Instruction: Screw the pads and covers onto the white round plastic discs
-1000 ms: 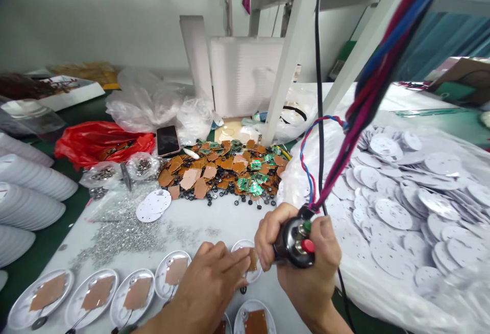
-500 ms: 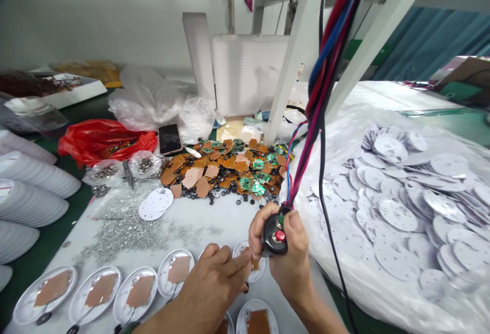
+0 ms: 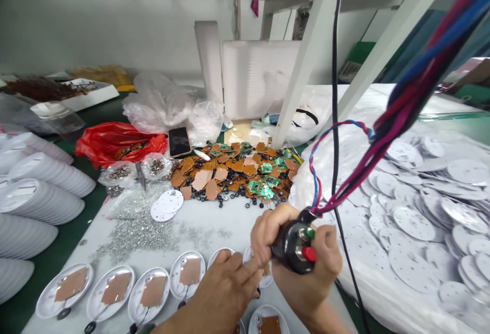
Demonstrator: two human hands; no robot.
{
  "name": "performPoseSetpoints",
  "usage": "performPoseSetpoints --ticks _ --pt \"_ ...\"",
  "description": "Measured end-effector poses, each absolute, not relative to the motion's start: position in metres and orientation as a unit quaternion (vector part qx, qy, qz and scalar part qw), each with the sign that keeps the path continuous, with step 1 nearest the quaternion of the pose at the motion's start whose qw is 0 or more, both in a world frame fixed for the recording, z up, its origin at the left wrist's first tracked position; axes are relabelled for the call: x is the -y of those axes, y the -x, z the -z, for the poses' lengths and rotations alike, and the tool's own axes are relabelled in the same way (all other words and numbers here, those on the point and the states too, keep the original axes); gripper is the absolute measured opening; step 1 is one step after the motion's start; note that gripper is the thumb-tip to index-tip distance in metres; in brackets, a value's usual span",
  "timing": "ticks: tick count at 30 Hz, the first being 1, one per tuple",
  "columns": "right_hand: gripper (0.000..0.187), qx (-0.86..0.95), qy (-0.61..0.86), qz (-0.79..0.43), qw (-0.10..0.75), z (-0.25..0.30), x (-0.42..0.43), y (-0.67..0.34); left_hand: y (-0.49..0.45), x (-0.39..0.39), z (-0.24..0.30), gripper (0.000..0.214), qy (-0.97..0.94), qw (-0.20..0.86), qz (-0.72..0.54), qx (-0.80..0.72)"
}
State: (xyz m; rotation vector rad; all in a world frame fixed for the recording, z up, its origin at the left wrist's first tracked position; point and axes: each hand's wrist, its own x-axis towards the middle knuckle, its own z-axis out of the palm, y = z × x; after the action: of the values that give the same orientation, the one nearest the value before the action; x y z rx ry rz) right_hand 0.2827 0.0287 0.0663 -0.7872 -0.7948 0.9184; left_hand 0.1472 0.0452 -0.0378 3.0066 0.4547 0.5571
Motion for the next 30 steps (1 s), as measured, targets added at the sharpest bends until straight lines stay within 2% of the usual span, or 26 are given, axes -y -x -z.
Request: performPoseSetpoints --ticks 3,9,12,14,16,18,23,30 --pt "0.057 0.341 0.334 -0.421 0.771 -0.056 -0.05 -0.269 -0.149 -0.045 0.036 0.007 -0.969 0.036 -0.194 -0.147" --pt "0.055 0.332 0.344 -0.438 0.761 -0.025 -0.074 -0.261 -0.134 -0.051 0.033 0.013 -0.951 0.113 -0.223 -0.179" --pt "0.057 0.337 0.345 -0.433 0.761 -0.036 -0.067 -0.265 -0.12 -0.065 0.02 0.016 -0.921 0.186 -0.222 -0.259" --pt "0.058 0.346 0.343 -0.429 0.761 -0.049 -0.062 -0.267 -0.115 -0.078 0.008 0.009 -0.899 0.223 -0.189 -0.325" --pt "0.059 0.35 0.341 -0.423 0.764 -0.06 -0.057 -0.268 -0.116 -0.09 0.0 0.015 -0.882 0.253 -0.178 -0.355" --pt "0.059 0.337 0.339 -0.423 0.77 -0.066 -0.053 -0.268 -0.122 -0.098 -0.004 0.02 -0.874 0.283 -0.175 -0.353" --pt "0.059 0.314 0.334 -0.442 0.771 -0.069 -0.046 -0.27 -0.133 -0.104 -0.001 0.007 -0.872 0.321 -0.19 -0.316" --pt "0.06 0.305 0.323 -0.464 0.766 -0.079 -0.04 -0.281 -0.134 -0.098 -0.005 0.017 -0.833 0.41 -0.225 -0.295"
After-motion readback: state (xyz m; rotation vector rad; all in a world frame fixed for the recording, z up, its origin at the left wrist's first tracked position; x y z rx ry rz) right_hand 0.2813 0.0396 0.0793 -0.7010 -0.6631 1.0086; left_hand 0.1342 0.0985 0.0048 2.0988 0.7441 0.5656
